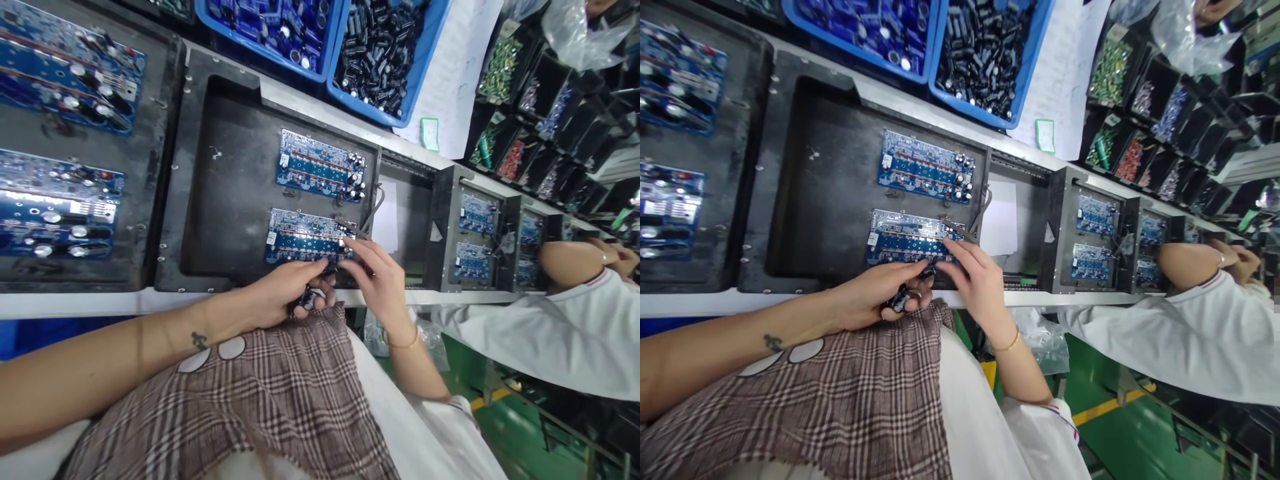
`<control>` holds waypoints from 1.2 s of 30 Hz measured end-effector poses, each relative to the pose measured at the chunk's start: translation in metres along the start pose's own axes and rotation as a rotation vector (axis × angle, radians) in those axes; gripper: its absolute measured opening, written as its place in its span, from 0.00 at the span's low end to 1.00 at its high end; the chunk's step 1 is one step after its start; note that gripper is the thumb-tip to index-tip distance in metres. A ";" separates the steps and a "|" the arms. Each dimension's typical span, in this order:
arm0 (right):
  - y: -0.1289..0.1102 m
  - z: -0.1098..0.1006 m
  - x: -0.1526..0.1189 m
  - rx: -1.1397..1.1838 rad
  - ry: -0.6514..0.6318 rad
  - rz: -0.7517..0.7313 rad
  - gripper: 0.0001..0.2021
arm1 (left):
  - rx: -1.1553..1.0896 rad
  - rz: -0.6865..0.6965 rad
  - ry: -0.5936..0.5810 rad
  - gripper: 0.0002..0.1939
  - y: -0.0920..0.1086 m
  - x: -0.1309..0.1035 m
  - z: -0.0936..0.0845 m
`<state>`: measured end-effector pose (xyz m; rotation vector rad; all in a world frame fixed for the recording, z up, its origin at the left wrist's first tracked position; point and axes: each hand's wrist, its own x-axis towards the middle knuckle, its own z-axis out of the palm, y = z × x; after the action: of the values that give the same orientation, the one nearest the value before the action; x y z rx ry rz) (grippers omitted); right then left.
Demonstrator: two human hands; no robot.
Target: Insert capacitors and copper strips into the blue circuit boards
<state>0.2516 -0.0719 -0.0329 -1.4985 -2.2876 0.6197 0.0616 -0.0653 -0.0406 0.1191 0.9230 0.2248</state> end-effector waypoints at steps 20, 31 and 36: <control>0.004 0.020 -0.018 -0.306 0.070 0.041 0.09 | 0.060 0.075 -0.109 0.11 -0.019 0.003 -0.008; 0.022 0.025 -0.025 -0.371 0.016 -0.249 0.13 | 0.095 0.045 -0.034 0.21 -0.018 0.003 -0.002; 0.017 0.027 -0.027 -0.354 0.015 -0.179 0.15 | 0.047 0.001 -0.020 0.22 -0.018 0.005 0.001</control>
<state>0.2618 -0.0960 -0.0656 -1.4094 -2.5826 0.1579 0.0679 -0.0818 -0.0479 0.1650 0.9082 0.2028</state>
